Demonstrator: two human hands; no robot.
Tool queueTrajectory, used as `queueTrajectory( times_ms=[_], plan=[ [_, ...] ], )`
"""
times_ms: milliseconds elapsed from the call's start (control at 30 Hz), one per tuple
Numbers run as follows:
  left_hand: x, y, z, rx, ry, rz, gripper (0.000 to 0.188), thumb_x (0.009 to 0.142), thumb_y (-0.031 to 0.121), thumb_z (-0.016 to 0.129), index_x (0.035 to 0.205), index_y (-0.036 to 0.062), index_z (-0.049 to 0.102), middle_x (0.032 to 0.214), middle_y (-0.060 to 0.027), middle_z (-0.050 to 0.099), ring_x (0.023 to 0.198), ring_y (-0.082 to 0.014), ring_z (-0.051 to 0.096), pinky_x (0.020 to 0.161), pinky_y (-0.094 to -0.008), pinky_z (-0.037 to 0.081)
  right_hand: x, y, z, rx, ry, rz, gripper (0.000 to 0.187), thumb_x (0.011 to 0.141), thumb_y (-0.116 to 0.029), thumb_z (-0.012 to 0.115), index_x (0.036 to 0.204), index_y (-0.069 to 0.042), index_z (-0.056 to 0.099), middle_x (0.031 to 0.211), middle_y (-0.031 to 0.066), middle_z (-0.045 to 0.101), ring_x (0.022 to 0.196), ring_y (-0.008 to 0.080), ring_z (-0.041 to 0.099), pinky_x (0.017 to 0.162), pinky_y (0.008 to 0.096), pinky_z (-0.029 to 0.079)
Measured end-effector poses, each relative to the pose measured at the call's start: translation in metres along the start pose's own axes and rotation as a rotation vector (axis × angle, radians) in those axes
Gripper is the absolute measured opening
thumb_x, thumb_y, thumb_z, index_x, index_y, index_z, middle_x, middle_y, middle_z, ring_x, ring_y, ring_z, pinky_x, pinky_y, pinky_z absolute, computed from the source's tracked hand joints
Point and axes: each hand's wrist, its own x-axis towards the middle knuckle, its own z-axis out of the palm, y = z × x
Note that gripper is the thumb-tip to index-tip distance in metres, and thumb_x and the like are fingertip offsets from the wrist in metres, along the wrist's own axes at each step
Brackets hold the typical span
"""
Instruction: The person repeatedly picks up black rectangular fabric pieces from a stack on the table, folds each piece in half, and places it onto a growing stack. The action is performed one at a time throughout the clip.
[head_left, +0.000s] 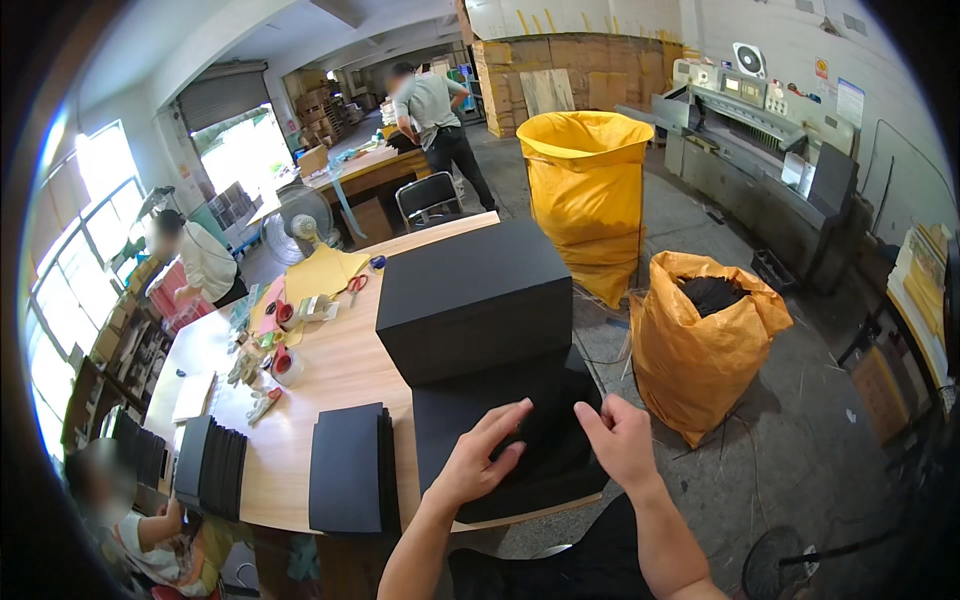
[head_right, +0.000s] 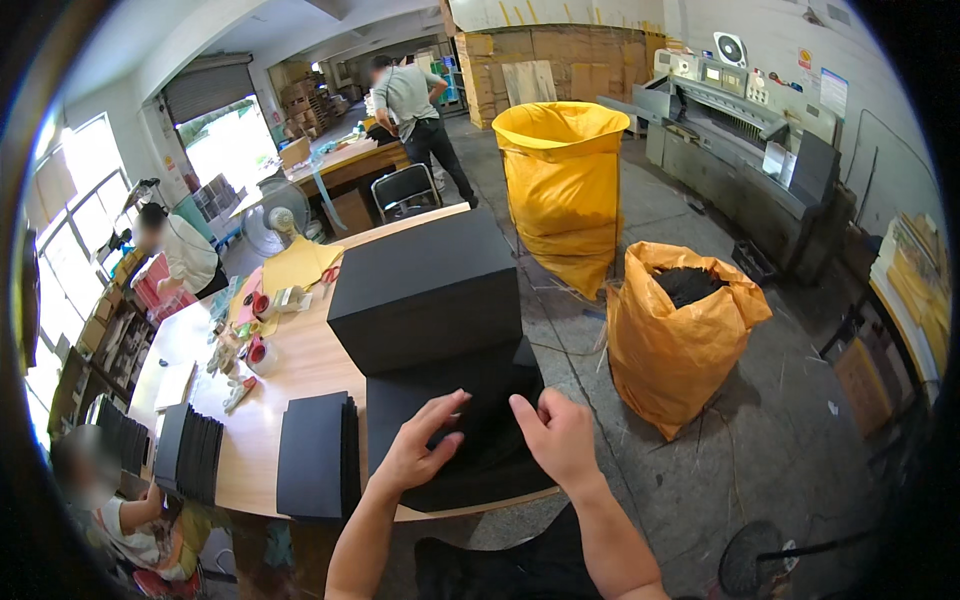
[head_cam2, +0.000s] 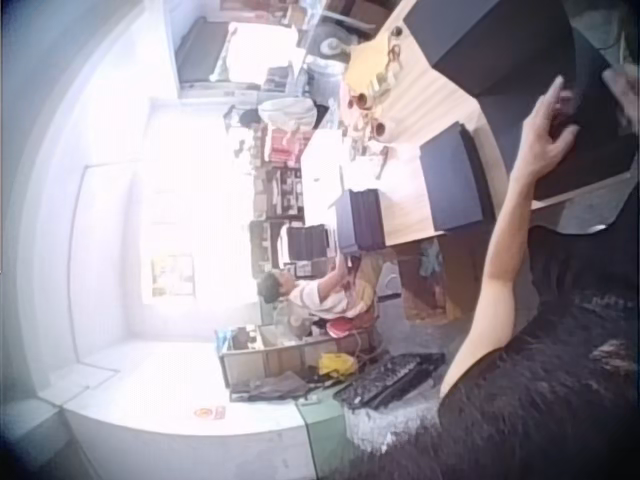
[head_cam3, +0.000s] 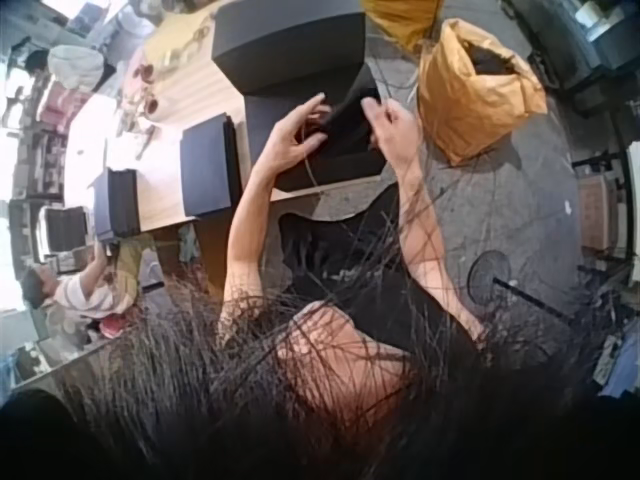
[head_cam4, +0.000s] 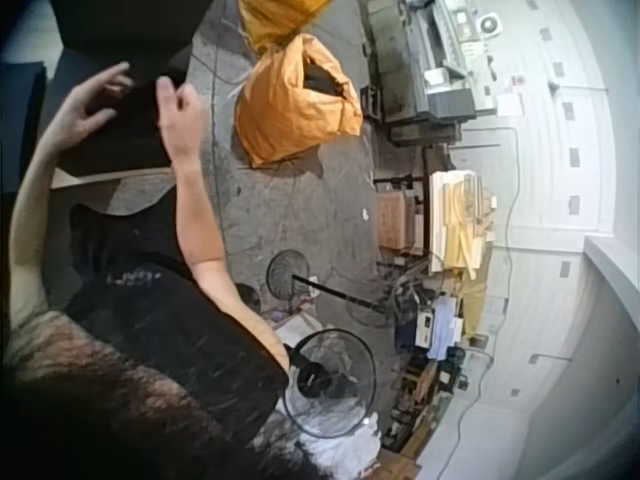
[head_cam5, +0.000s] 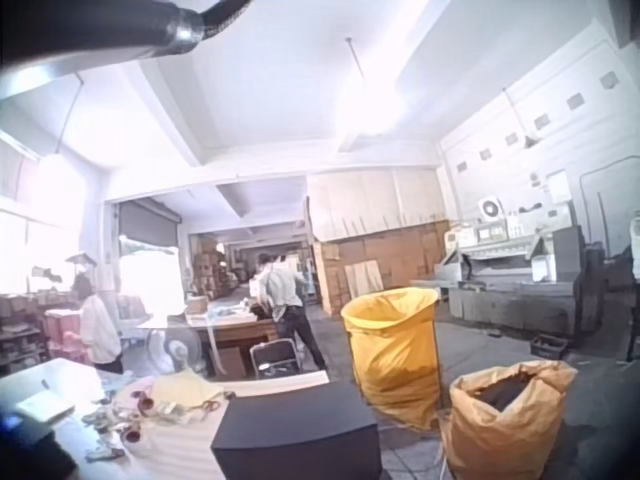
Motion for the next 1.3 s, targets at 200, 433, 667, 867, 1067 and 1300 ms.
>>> queueTrajectory(
  times_ms=[200,433,667,867,1067,1300],
  plan=[
    [-0.002,0.000,-0.003,0.149,-0.114,0.099,0.040,0.084,0.020,0.097,0.119,0.0107,0.081,0.132,-0.0162,0.062,0.115,-0.0321,0.070,0.101,-0.0398,0.057,0.005,0.001,-0.002,0.523,-0.105,0.244,0.038,0.110,-0.027,0.067,0.077,-0.010,0.058,0.066,-0.0001,0.061,0.060,0.0125,0.066,0.056,0.0263,0.049],
    [-0.002,-0.010,-0.006,0.132,-0.090,0.101,0.042,0.084,0.022,0.098,0.121,0.0126,0.081,0.125,-0.0139,0.066,0.110,-0.0311,0.072,0.094,-0.0386,0.060,0.004,0.005,-0.003,0.572,-0.115,0.199,0.040,0.110,-0.029,0.068,0.077,-0.010,0.058,0.067,-0.0001,0.060,0.059,0.0120,0.064,0.056,0.0265,0.049],
    [0.000,-0.007,-0.003,0.187,-0.124,0.113,0.025,0.101,0.017,0.080,0.126,0.0146,0.080,0.138,-0.0149,0.068,0.117,-0.0338,0.073,0.095,-0.0378,0.061,0.005,-0.001,0.000,0.523,-0.068,0.243,0.039,0.108,-0.022,0.070,0.073,-0.010,0.056,0.064,0.0011,0.059,0.054,0.0141,0.064,0.051,0.0273,0.049],
    [0.000,-0.007,-0.001,0.180,-0.093,0.168,0.043,0.085,0.020,0.096,0.125,0.0161,0.081,0.123,-0.0132,0.067,0.109,-0.0328,0.073,0.091,-0.0389,0.062,0.005,0.006,0.001,0.619,-0.075,0.222,0.038,0.108,-0.021,0.069,0.074,-0.010,0.058,0.064,0.0027,0.062,0.056,0.0158,0.068,0.050,0.0269,0.049],
    [0.003,0.000,0.004,0.096,-0.014,0.168,0.034,0.094,0.011,0.086,0.127,0.0164,0.081,0.133,-0.0146,0.068,0.114,-0.0332,0.074,0.094,-0.0394,0.062,-0.001,0.007,-0.002,0.231,-0.052,0.045,0.038,0.108,-0.021,0.069,0.073,-0.010,0.058,0.064,0.0025,0.062,0.057,0.0155,0.068,0.050,0.0264,0.049],
    [0.001,0.000,0.002,0.266,-0.118,0.168,0.036,0.091,0.015,0.088,0.126,0.0207,0.081,0.136,-0.0143,0.067,0.112,-0.0323,0.076,0.097,-0.0405,0.063,0.005,0.010,-0.003,0.625,-0.111,0.208,0.036,0.108,-0.019,0.069,0.074,-0.010,0.060,0.066,0.0041,0.066,0.059,0.0175,0.071,0.050,0.0267,0.050]
  ],
)
